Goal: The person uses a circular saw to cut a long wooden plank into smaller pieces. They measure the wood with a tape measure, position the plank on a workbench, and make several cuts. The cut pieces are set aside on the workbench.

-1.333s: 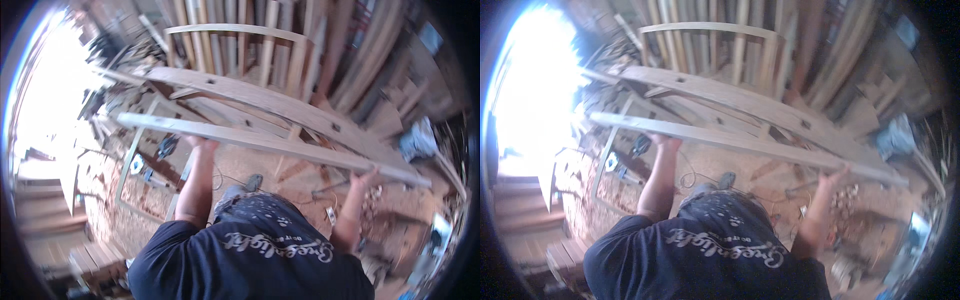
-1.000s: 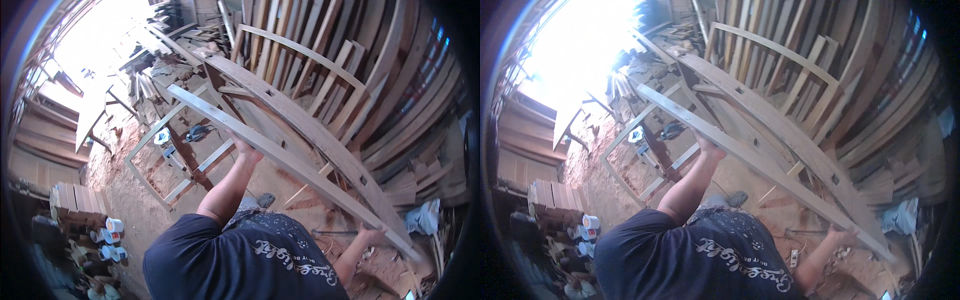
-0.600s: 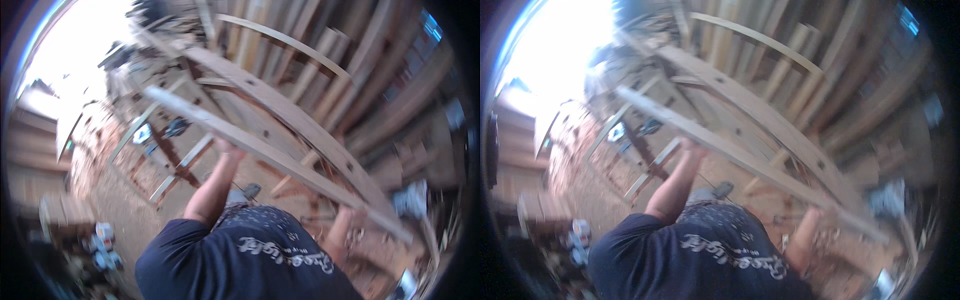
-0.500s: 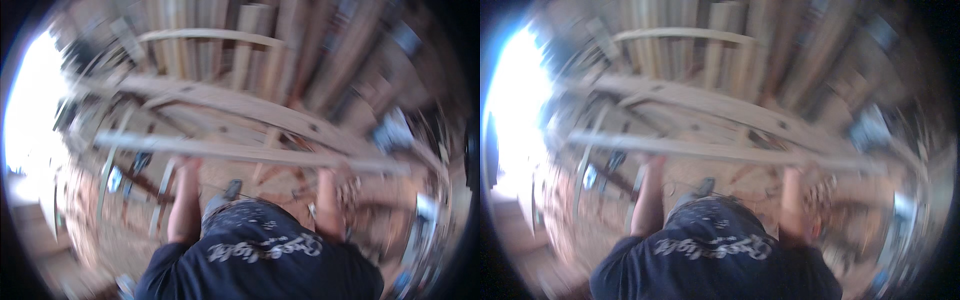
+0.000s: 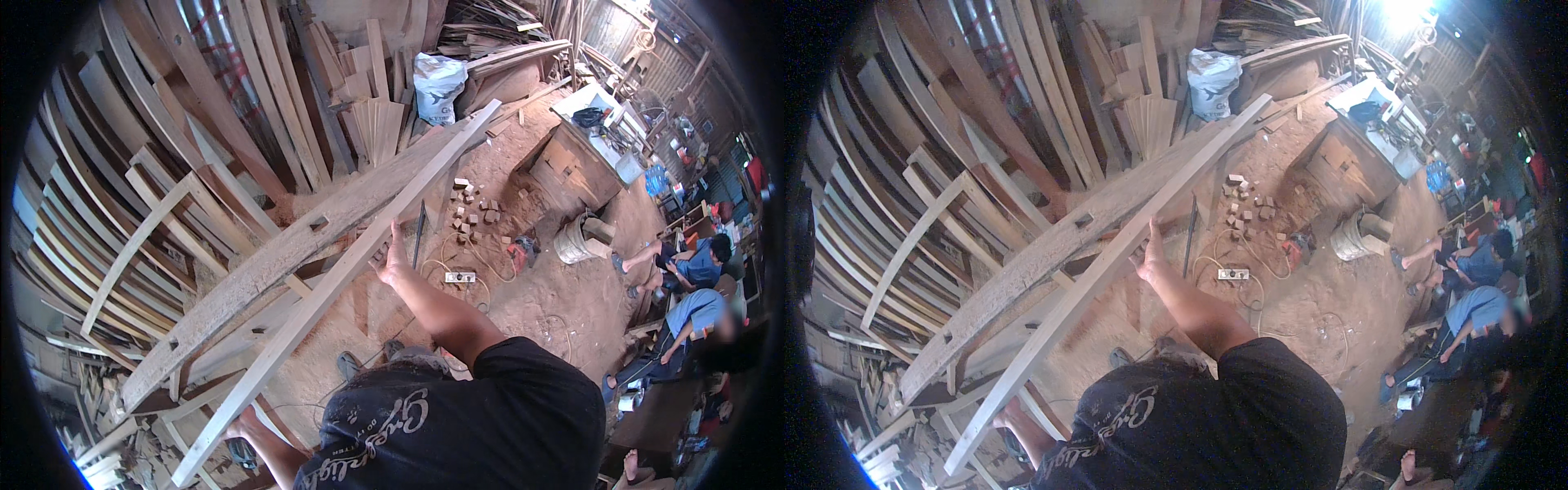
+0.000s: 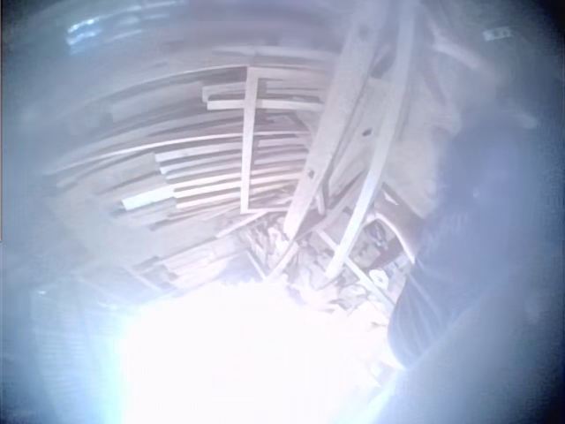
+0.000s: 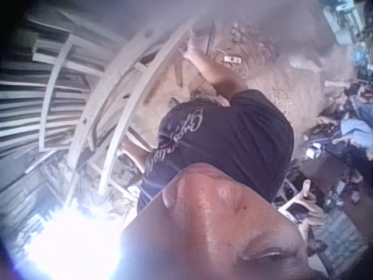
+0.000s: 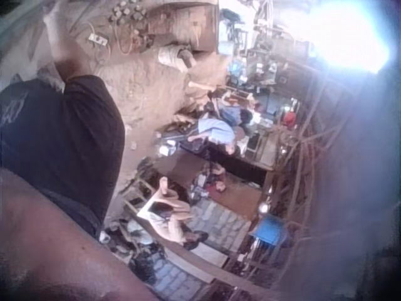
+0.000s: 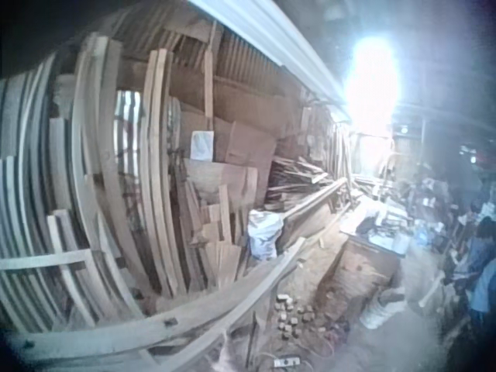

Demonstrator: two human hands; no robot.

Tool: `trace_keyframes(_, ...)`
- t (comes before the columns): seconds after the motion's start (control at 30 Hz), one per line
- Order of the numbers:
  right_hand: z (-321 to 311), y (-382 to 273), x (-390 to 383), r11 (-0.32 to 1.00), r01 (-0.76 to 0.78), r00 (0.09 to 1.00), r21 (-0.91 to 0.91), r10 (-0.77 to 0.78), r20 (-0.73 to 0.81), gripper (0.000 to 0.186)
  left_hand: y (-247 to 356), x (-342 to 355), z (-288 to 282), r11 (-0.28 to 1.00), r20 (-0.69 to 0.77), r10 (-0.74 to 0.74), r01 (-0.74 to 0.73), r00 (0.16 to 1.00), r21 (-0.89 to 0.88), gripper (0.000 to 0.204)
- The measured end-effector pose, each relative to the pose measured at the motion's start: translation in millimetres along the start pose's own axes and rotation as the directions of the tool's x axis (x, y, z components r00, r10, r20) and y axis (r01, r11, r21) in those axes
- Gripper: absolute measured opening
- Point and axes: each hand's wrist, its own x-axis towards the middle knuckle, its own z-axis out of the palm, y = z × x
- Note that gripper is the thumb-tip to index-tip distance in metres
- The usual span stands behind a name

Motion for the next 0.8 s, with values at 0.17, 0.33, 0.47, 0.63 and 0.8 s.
trace_keyframes(0.17, -11.3, -32.0, 10.7, 0.998, 0.053, 0.997, -0.045, -0.055, -0.054, 0.066, -20.0, -37.2, 13.5, 0.997, -0.178, -0.073, 0.077, 0.981, 0.013, 0.088)
trace_keyframes(0.33, -14.7, -30.1, 22.7, 0.994, 0.036, 0.999, -0.102, -0.040, -0.037, 0.060, -17.8, -29.8, 0.4, 0.994, -0.177, -0.079, 0.090, 0.981, 0.059, 0.096)
trace_keyframes(0.47, -11.2, -25.5, 17.8, 0.997, 0.035, 0.998, -0.068, -0.038, -0.043, 0.058, -13.2, -26.3, -10.0, 0.992, -0.194, -0.080, 0.098, 0.978, 0.084, 0.103)
trace_keyframes(0.63, -20.1, -26.9, 30.3, 0.998, 0.037, 0.994, -0.054, -0.042, -0.097, 0.054, -8.6, -23.2, -21.9, 0.984, -0.198, -0.107, 0.132, 0.974, 0.119, 0.112)
trace_keyframes(0.8, -15.3, -26.2, 9.7, 0.998, 0.059, 0.997, 0.030, -0.058, -0.047, 0.053, 5.3, -18.1, -33.8, 0.979, -0.211, -0.106, 0.139, 0.972, 0.151, 0.111)
